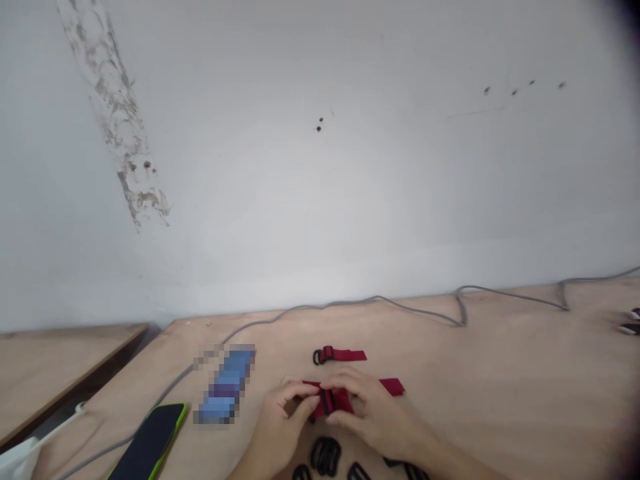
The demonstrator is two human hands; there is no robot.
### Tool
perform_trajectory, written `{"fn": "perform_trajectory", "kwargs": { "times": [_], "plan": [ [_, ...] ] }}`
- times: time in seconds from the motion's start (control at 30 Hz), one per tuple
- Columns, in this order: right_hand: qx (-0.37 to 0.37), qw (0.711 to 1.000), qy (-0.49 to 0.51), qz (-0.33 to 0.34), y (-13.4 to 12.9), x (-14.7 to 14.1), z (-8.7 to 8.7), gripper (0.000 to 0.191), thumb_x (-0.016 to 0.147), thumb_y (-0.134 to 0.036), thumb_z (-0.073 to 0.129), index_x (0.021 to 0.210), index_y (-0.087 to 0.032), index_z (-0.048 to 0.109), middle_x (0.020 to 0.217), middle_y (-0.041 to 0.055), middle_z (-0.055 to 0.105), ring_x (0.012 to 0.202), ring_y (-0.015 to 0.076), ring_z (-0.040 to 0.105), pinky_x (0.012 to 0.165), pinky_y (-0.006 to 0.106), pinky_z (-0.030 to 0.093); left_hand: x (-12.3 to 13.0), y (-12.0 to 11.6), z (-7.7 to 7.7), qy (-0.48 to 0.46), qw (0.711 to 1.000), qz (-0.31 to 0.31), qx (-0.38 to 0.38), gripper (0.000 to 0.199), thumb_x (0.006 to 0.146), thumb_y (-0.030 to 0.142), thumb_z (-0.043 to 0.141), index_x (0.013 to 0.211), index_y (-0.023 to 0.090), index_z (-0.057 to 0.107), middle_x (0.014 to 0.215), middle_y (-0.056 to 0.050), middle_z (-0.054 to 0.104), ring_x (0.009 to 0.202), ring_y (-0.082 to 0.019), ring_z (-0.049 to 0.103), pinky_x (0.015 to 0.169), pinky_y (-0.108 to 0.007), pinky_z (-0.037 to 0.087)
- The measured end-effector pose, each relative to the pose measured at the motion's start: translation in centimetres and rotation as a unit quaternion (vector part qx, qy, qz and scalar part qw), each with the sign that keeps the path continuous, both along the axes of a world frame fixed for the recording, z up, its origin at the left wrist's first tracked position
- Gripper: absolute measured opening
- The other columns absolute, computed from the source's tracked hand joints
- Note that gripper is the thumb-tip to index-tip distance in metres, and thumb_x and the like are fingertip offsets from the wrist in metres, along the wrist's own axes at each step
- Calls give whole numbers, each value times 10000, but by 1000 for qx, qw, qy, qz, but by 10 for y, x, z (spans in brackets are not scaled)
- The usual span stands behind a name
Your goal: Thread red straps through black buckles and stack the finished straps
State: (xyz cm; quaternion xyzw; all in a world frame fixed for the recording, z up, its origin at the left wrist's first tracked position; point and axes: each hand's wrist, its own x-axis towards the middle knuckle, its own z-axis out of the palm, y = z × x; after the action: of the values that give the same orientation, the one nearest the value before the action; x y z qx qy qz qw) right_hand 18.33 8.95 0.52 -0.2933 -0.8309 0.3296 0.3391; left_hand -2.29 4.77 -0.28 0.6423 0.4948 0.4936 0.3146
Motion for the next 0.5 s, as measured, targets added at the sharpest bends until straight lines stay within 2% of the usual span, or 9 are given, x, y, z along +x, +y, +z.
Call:
{"fn": "perform_trajectory", "kwargs": {
  "times": [0.13,0.27,0.5],
  "plan": [
    [-20,1000,11,-14,-7,-5,2,342,802,-295,762,1141,-274,722,1172,68,708,1129,276,619,1018,413,473,2,0,-5,-61,997,18,-31,187,824,325,690,927,185,756,898,-68,790,860,-240,718,814,-337,566],
    [-15,999,28,4,-12,-4,1,309,796,-222,743,1102,-264,736,1121,62,715,1056,253,643,971,384,503,5,-4,-3,-67,997,-25,-29,163,836,314,685,909,178,737,911,-67,777,874,-226,717,815,-314,564],
    [27,999,15,-28,-13,1,-7,326,869,-314,666,1190,-257,679,1212,99,667,1141,275,613,1017,437,491,0,-4,-5,-69,998,7,-11,139,801,318,732,812,179,728,820,-47,756,797,-210,699,758,-288,560]
  ]
}}
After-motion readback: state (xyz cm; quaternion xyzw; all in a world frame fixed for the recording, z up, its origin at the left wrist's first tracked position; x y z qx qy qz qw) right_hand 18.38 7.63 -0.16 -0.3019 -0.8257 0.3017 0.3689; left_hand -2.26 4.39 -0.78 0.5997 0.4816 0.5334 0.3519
